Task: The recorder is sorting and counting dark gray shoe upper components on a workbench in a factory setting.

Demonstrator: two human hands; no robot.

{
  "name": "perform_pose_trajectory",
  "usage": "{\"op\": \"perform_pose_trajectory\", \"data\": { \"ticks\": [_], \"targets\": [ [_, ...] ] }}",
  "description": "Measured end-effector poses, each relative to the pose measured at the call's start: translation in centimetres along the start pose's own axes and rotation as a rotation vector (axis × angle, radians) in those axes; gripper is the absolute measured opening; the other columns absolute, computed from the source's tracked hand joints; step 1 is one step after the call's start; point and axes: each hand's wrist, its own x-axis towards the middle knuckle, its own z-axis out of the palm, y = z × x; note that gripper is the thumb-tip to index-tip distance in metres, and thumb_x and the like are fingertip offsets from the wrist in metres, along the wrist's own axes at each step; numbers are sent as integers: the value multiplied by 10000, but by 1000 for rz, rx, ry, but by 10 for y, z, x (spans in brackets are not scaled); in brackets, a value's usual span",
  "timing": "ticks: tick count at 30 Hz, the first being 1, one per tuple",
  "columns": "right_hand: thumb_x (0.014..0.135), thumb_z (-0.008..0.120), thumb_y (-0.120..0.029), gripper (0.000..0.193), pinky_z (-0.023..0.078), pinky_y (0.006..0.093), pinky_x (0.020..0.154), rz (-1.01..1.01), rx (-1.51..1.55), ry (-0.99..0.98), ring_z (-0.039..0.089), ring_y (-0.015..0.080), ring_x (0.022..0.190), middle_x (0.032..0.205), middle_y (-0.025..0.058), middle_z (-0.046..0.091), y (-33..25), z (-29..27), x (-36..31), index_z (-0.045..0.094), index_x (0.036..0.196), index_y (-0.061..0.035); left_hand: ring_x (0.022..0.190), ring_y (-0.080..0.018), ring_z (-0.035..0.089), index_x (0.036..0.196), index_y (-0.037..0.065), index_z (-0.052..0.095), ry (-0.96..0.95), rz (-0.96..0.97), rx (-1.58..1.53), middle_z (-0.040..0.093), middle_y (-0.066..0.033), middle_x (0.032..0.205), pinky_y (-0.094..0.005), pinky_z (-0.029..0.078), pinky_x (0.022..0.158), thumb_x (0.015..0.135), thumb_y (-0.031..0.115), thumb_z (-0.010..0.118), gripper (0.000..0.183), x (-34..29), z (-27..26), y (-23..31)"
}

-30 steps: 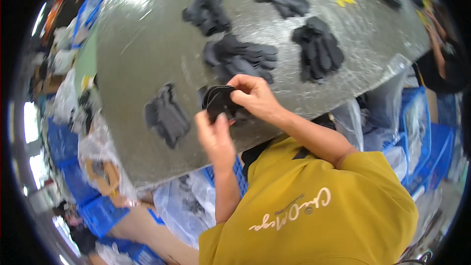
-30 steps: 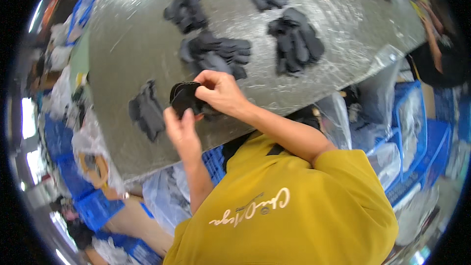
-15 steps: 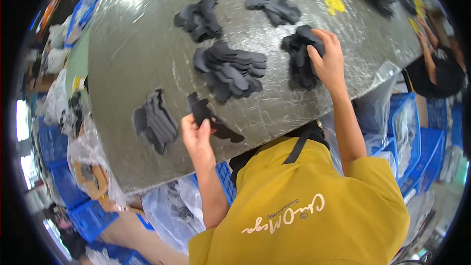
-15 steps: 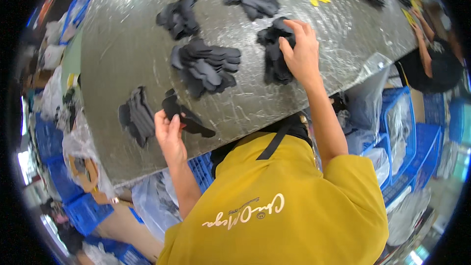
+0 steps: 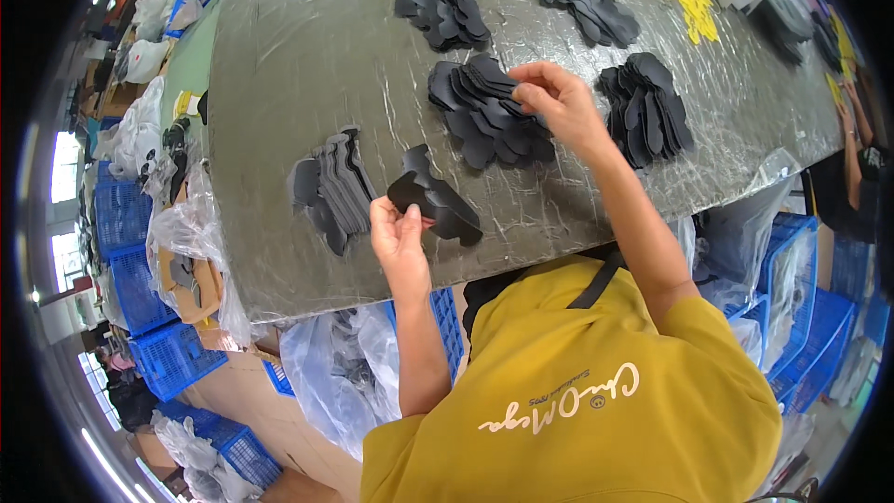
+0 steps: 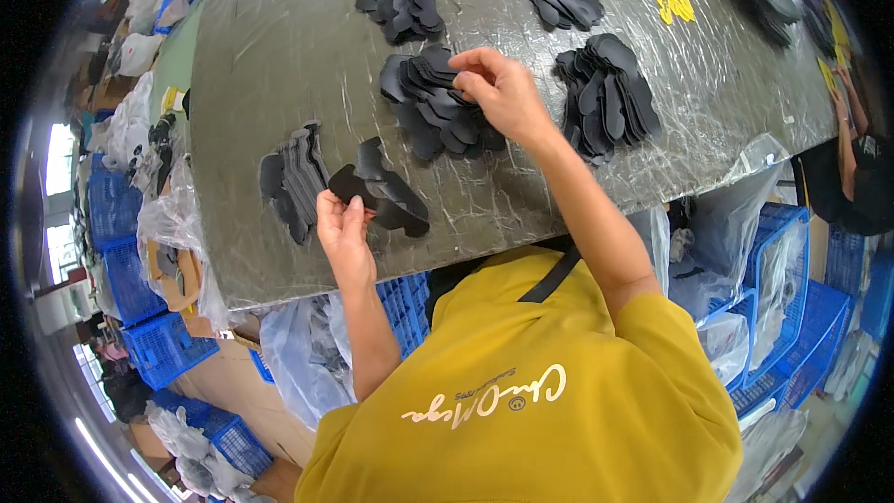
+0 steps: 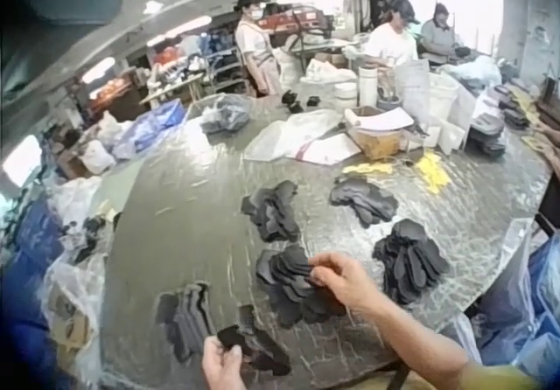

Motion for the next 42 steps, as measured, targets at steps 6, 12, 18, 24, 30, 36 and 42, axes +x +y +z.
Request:
{"op": "perform_pose_trajectory", "data": {
  "ticks": [6,12,18,24,30,36,42],
  "targets": [
    [832,671,-91,216,506,273,703,-23,-168,-477,619,116,780,877,77,661,-37,54,-51,611,1017,3,752,-81,549,1022,28,490,30,-29,1,551,-25,937,-225,476,678,912,35,555,128,-5,0,-2],
    [759,695,-40,304,496,320,637,-86,-254,-352,627,221,705,804,119,634,0,100,-55,591,1037,23,856,-112,551,1100,9,528,80,75,241,561,-58,1003,-248,484,745,946,60,516,163,1,-15,-3],
    [729,739,-150,516,477,406,822,-193,-743,-369,537,325,978,1089,141,494,7,121,-60,527,1185,-31,1036,-201,527,1215,27,531,486,350,942,549,-100,1126,-310,441,838,893,45,536,323,18,-98,15],
    [733,699,-86,564,480,408,833,-128,-634,-357,551,353,998,1085,168,502,17,120,-59,470,1247,-47,1211,-375,427,1347,6,416,392,92,1099,485,-207,1304,-447,330,1023,908,218,540,503,45,-143,-3],
    [756,651,-48,535,494,408,792,-235,-428,-310,614,361,880,997,221,603,2,123,-59,470,1260,-21,1214,-385,407,1390,36,352,400,163,1181,483,-208,1298,-504,327,1000,824,167,634,646,57,-135,-19],
    [781,656,-56,514,503,347,764,-216,-569,70,644,283,835,931,160,646,-12,44,6,508,1273,-82,1205,-367,400,1404,28,314,412,88,1018,465,-197,1294,-461,305,1021,764,47,664,730,68,-133,-11],
    [721,683,-69,399,442,395,884,-481,-826,136,550,324,1027,1061,148,586,-22,61,0,598,1111,-58,1196,-275,432,1379,-10,335,498,105,150,454,-156,1301,-372,322,1035,686,-83,621,753,66,-148,-19]
  ]
}}
